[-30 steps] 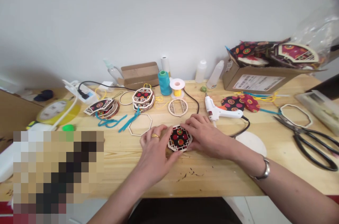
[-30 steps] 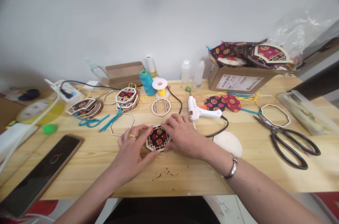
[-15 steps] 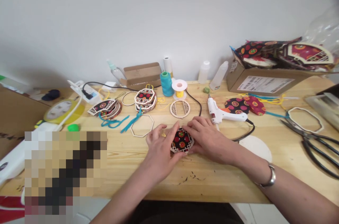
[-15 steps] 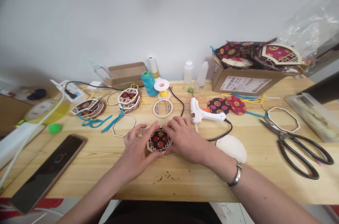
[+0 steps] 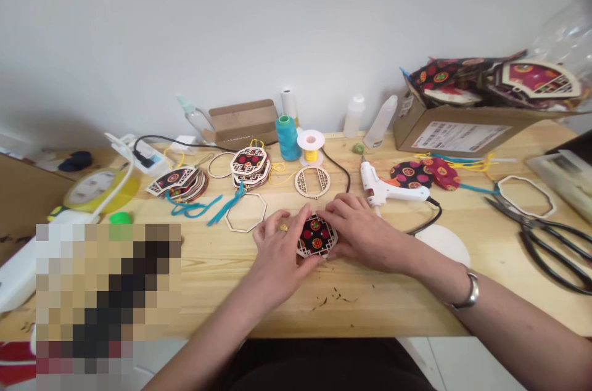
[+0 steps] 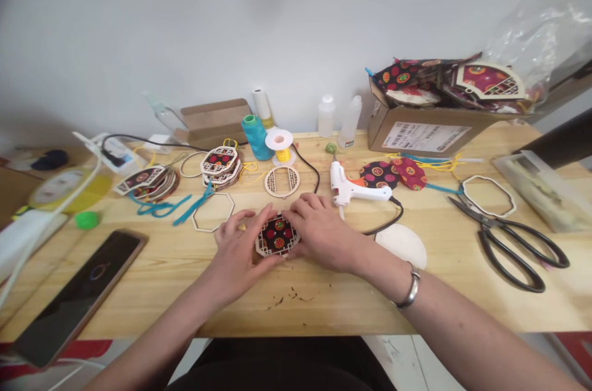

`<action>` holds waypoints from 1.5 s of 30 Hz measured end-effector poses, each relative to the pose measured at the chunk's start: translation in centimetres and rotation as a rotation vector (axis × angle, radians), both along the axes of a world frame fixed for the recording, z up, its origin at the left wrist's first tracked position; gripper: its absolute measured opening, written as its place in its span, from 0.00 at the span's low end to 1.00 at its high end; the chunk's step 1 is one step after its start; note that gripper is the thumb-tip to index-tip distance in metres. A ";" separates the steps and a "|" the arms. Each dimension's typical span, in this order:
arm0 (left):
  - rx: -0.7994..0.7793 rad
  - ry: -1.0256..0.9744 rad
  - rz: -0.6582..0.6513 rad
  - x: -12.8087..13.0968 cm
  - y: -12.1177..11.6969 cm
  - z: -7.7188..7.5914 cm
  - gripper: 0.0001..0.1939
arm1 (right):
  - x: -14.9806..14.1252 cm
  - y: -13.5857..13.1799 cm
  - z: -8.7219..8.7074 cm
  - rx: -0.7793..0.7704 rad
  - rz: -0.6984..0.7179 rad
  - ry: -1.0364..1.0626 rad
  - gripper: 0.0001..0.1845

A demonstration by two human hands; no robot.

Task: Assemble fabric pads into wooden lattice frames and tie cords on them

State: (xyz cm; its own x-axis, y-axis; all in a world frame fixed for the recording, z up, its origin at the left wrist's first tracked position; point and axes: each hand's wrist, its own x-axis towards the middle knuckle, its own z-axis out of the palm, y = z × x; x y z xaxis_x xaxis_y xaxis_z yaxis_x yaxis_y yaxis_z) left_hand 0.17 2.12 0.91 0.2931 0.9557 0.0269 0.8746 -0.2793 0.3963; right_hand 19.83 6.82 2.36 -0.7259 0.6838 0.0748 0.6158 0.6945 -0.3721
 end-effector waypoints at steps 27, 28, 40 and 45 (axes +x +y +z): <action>-0.019 -0.064 -0.026 -0.3 0.3 -0.4 0.40 | 1.8 -5.1 -0.9 0.071 -0.098 -0.115 0.42; -0.027 -0.073 -0.028 -0.4 0.3 -0.4 0.40 | 1.8 -5.0 -0.9 0.077 -0.096 -0.117 0.42; 0.390 -0.084 0.008 -2.3 -3.3 0.0 0.22 | 1.7 -5.1 -1.3 0.172 -0.094 -0.131 0.41; 0.445 0.041 -0.023 -1.6 -4.2 -0.7 0.23 | 1.6 -5.2 -1.5 0.170 -0.095 -0.130 0.40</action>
